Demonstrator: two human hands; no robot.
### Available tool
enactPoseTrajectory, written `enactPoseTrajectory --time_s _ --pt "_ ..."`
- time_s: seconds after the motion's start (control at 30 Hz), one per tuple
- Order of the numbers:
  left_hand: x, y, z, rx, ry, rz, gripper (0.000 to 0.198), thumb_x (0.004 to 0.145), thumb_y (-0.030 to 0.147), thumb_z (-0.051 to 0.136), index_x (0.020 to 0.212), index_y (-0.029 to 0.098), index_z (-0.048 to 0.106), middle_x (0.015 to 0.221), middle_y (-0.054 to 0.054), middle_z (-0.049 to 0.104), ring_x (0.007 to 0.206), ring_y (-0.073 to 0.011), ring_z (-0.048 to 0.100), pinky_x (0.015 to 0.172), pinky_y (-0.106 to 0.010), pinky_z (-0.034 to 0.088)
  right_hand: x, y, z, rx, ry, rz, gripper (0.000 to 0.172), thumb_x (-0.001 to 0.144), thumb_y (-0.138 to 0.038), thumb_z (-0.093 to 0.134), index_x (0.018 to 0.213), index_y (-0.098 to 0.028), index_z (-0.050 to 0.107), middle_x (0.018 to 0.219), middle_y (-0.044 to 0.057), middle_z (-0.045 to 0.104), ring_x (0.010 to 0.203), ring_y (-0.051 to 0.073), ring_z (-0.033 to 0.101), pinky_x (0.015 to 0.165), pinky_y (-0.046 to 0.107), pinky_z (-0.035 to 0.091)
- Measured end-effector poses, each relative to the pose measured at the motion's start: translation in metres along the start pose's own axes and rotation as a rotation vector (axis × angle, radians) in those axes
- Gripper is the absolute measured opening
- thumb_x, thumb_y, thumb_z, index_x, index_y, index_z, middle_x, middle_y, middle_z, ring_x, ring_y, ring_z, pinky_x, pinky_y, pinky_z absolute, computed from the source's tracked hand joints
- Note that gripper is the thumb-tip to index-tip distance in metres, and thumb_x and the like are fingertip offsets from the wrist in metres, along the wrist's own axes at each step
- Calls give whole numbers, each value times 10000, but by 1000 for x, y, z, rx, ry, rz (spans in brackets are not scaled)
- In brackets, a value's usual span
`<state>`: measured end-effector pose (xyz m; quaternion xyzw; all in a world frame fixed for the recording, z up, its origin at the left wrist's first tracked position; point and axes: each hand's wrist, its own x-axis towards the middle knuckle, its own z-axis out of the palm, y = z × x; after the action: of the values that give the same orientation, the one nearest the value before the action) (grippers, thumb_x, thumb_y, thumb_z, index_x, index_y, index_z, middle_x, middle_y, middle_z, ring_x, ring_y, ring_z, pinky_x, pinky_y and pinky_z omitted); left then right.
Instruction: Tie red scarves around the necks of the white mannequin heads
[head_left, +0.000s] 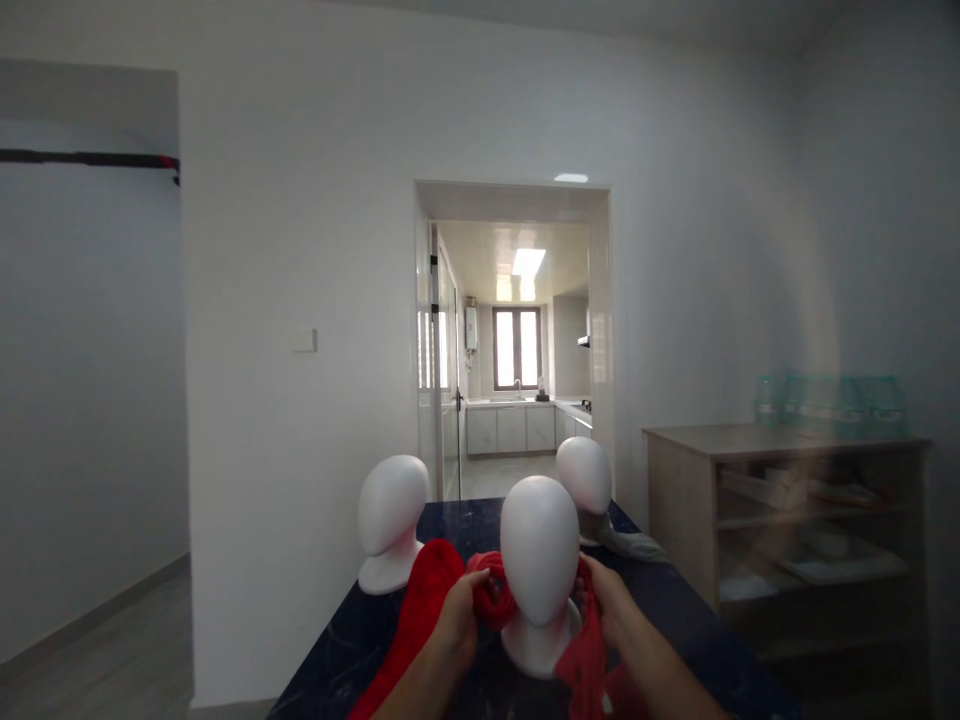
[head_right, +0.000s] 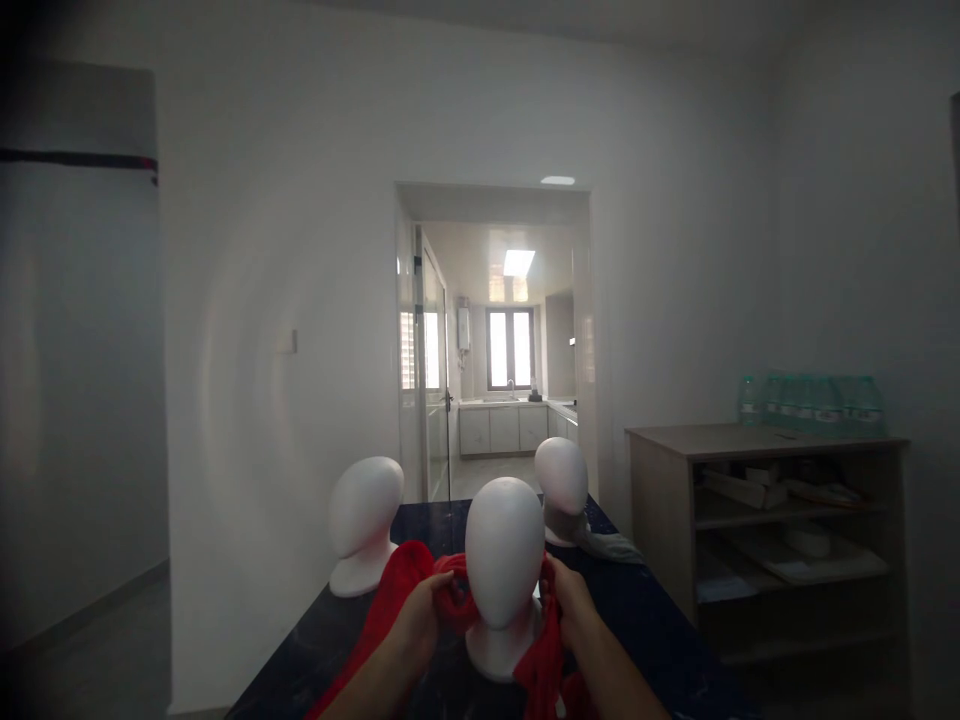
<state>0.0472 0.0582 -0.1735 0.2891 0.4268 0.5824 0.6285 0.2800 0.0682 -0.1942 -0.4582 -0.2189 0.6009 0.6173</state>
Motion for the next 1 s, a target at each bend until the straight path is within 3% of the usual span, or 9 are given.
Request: enactPoseTrajectory --time_s 0.07,0.17,0.23,0.4,0.5,0.63,0.8,1.0 --pt "-10 -19 3 -60 -16 15 109 910 260 645 860 190 712 683 -28 731 603 -165 701 645 -262 567 -8 22 1 35 13 -22 321 883 -372 723 647 -189 606 475 -29 572 367 91 488 382 204 366" --pt "-20 -38 7 -185 -3 -3 351 967 463 554 1119 209 743 862 -85 817 780 -269 790 720 -378 636 -16 48 2 78 11 -80 290 789 -422 785 680 -202 630 539 12 668 446 157 617 444 258 471" --pt "-22 -44 8 -238 69 -27 435 984 481 456 1171 205 735 919 -108 829 858 -305 808 754 -420 655 -15 59 2 80 17 -154 360 711 -519 829 710 -219 629 551 18 689 484 210 668 459 299 503" --pt "-21 -53 -1 -168 108 -24 286 816 299 534 962 205 762 834 -114 805 871 -338 808 772 -435 663 -11 70 -2 -14 132 -327 502 599 -634 846 781 -252 574 552 -5 676 504 247 684 457 327 511" --pt "-23 -57 -7 -84 65 33 197 680 267 615 817 213 746 752 -102 781 871 -359 794 770 -451 650 -14 71 -4 -105 159 -371 471 640 -596 836 822 -259 561 598 -4 691 515 227 673 480 320 512" --pt "-27 -61 -9 65 -45 202 282 526 210 644 779 236 765 710 -68 769 908 -367 772 782 -443 619 -18 73 -4 -160 137 -373 386 737 -573 771 794 -275 532 573 -31 650 490 203 623 497 311 477" --pt "-29 -63 -6 248 -138 289 181 584 258 670 726 243 782 722 -75 778 882 -358 749 768 -421 588 -17 74 -6 -278 132 -530 360 740 -537 741 659 -246 546 590 -25 638 584 175 577 547 277 416" --pt "-23 -66 -14 479 -131 378 169 678 280 654 762 225 791 801 -95 804 780 -312 726 716 -374 551 -25 74 -2 -336 106 -506 291 755 -479 717 691 -222 598 618 -24 657 594 166 548 542 270 369"
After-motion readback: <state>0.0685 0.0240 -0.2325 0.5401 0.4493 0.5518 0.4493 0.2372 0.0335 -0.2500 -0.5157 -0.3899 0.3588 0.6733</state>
